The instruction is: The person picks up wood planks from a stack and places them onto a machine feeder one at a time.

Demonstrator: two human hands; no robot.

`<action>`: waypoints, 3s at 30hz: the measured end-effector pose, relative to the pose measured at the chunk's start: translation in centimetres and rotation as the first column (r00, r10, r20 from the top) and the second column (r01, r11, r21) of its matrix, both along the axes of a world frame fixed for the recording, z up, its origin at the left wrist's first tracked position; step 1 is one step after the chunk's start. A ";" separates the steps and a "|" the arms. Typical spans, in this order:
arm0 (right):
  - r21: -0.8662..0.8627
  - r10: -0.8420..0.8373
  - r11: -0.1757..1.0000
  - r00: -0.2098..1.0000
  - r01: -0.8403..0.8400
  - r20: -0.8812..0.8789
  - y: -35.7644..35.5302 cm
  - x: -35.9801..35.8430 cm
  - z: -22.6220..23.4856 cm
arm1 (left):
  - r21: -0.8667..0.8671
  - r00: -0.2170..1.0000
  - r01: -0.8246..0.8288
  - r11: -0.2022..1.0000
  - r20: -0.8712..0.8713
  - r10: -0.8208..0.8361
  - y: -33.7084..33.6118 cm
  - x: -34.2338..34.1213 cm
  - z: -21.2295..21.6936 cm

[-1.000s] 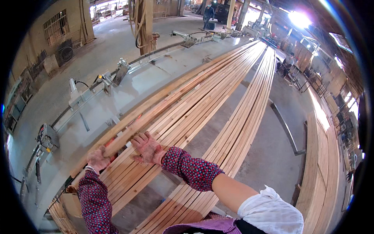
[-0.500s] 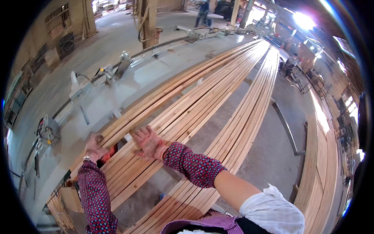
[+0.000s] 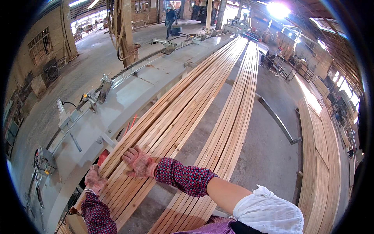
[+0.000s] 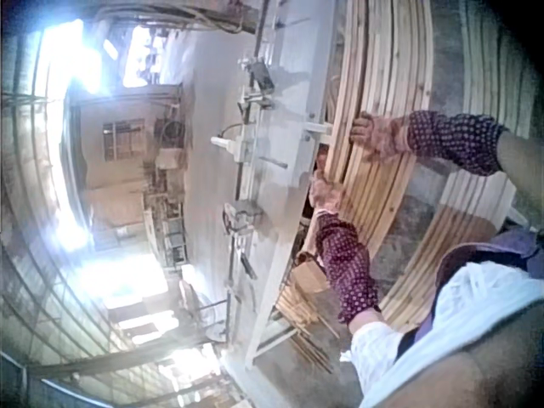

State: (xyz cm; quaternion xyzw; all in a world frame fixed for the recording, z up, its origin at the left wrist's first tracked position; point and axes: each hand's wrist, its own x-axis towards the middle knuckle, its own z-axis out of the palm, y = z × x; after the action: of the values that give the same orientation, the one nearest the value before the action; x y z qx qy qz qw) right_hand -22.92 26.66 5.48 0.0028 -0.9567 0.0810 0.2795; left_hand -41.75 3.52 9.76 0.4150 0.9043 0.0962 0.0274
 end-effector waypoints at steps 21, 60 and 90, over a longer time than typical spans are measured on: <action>-0.059 0.032 0.998 0.998 -0.029 0.046 -0.6 0.2 1.7 | 0.010 0.982 0.022 1.000 0.185 -0.024 8.2 -0.9 -3.3; 0.036 0.024 0.999 0.951 -0.037 0.307 1.0 0.7 2.8 | 0.291 0.644 -0.577 0.763 -0.413 0.644 -9.4 19.3 -2.3; -0.131 0.206 0.977 0.885 -0.166 0.417 2.4 5.2 2.2 | 0.160 0.278 -0.922 0.354 0.908 0.315 -27.8 21.6 -4.9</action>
State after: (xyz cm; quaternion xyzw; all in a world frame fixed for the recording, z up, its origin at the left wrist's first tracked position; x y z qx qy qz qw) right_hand -17.68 29.10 7.70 0.0641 -0.9852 0.1497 0.0536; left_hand -20.12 -24.31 4.84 -0.1281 0.7765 0.5834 0.2006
